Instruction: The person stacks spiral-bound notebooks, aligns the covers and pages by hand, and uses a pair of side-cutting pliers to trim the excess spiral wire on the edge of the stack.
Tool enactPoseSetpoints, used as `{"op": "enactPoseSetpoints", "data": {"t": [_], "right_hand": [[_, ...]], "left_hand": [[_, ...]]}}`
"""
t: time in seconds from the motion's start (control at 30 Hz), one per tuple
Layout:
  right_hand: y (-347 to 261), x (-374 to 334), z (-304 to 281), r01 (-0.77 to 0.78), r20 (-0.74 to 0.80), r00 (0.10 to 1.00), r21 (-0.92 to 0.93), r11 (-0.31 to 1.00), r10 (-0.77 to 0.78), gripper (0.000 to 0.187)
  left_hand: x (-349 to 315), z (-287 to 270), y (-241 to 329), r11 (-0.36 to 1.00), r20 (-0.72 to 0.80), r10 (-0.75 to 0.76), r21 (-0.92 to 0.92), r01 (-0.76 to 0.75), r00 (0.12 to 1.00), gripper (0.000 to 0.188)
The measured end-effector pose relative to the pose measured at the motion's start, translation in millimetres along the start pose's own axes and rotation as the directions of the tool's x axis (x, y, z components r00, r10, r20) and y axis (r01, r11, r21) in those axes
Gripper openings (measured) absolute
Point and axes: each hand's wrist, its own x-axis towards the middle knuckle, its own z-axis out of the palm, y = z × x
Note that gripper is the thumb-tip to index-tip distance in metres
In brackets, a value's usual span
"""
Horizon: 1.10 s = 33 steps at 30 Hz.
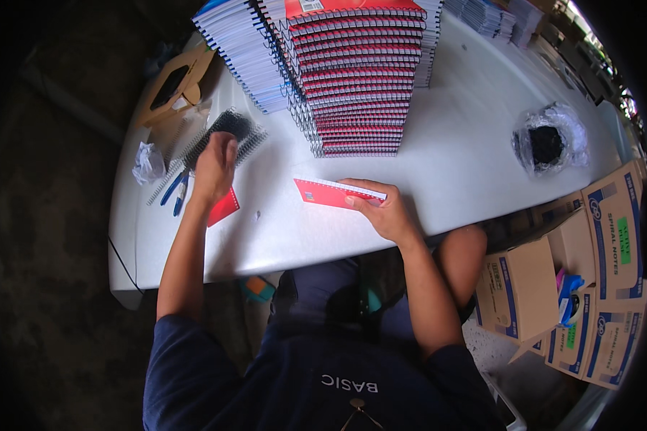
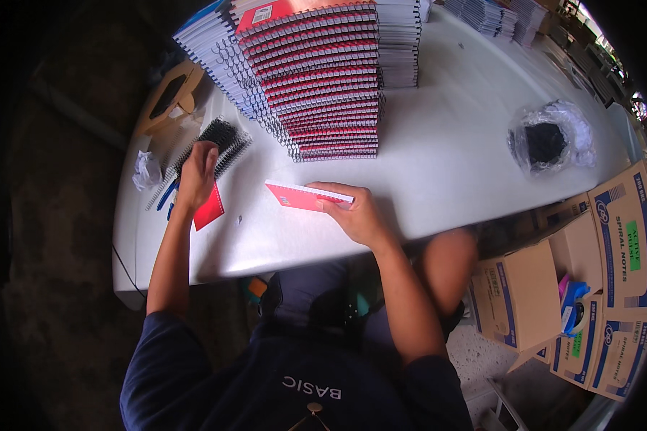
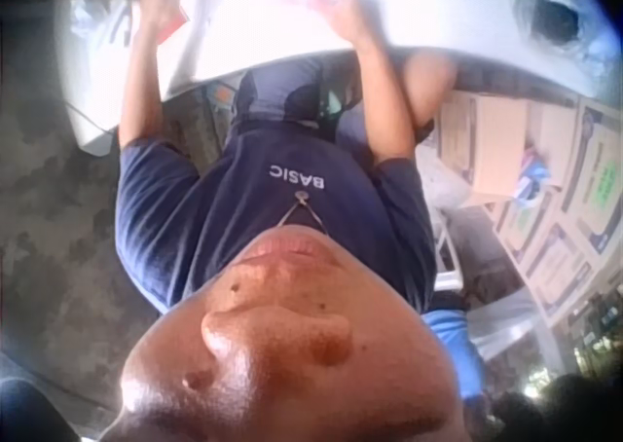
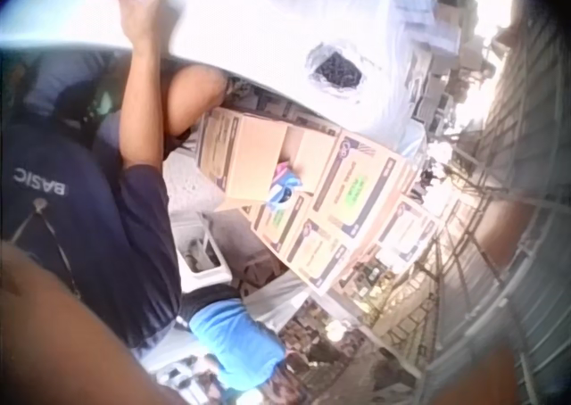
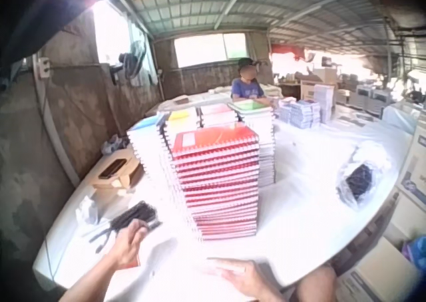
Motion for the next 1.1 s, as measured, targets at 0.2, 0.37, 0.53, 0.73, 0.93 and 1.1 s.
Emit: {"op": "enactPoseSetpoints", "data": {"t": [0.2, 0.37, 0.53, 0.73, 0.93, 1.1], "right_hand": [[2, 0, 1, -0.034, -0.049, 0.998, -0.001, 0.999, 0.034, 0.029], [-1, -1, 4, -0.040, -0.037, 0.998, 0.019, 0.999, 0.040, 0.029], [0, 0, 1, -0.024, -0.009, 1.000, 0.017, 1.000, 0.024, 0.029], [-5, -2, -1, -0.014, 0.025, 1.000, -0.053, 0.998, 0.015, 0.029], [-8, -3, 1, 0.029, 0.023, 0.999, -0.085, 0.996, -0.027, 0.030], [-1, -3, 4, 0.023, 0.006, 1.000, -0.051, 0.998, -0.023, 0.030]], "left_hand": [[-41, 10, 31, 0.914, 0.523, 0.070, -0.375, 0.155, 0.849, 0.029], [-43, 18, 35, 0.909, 0.454, 0.032, -0.384, 0.163, 0.890, 0.030], [-37, 22, 41, 0.853, 0.304, 0.126, -0.520, 0.054, 0.944, 0.028], [-16, -1, 45, 0.846, 0.737, 0.027, -0.376, 0.377, 0.675, 0.014], [-17, 7, 40, 0.837, 0.563, 0.248, -0.535, 0.119, 0.789, 0.015], [-14, -4, 60, 0.858, 0.467, 0.459, -0.013, -0.514, 0.755, 0.027]]}}
